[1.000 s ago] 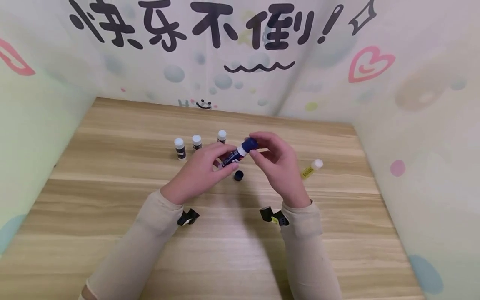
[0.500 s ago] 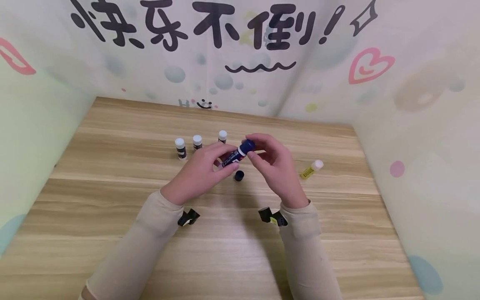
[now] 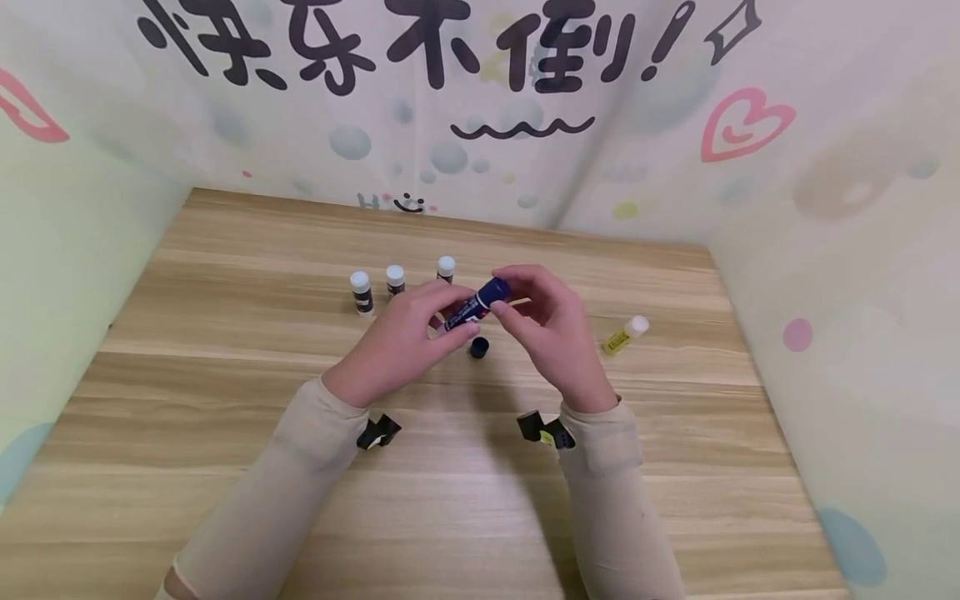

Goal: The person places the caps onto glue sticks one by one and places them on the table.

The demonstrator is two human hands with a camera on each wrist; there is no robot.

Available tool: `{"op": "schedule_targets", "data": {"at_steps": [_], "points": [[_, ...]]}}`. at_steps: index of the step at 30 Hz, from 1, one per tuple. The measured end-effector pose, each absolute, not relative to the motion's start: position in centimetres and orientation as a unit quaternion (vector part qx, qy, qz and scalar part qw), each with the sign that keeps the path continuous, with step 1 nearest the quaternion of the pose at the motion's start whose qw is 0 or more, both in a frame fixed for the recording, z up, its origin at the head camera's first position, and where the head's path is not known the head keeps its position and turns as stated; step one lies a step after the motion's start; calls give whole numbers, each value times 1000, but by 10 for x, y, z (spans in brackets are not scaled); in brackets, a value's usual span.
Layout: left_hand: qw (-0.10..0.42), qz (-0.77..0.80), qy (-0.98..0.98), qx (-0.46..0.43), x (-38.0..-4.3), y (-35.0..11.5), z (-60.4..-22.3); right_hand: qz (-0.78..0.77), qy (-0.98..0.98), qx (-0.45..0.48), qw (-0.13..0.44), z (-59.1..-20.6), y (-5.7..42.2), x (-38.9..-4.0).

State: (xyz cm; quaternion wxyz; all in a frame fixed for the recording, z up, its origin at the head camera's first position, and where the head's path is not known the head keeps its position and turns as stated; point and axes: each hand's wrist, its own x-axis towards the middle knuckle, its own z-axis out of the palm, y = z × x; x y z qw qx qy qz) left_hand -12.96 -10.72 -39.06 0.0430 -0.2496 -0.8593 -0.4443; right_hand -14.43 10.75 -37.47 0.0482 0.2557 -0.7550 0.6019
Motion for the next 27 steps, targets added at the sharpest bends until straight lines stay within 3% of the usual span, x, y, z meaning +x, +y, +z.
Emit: {"op": "schedule_targets", "data": {"at_steps": [27], "points": [[74,-425,-869,-243,-131,-106,-395,601,-764,225,71,-376,100,-141]]}}
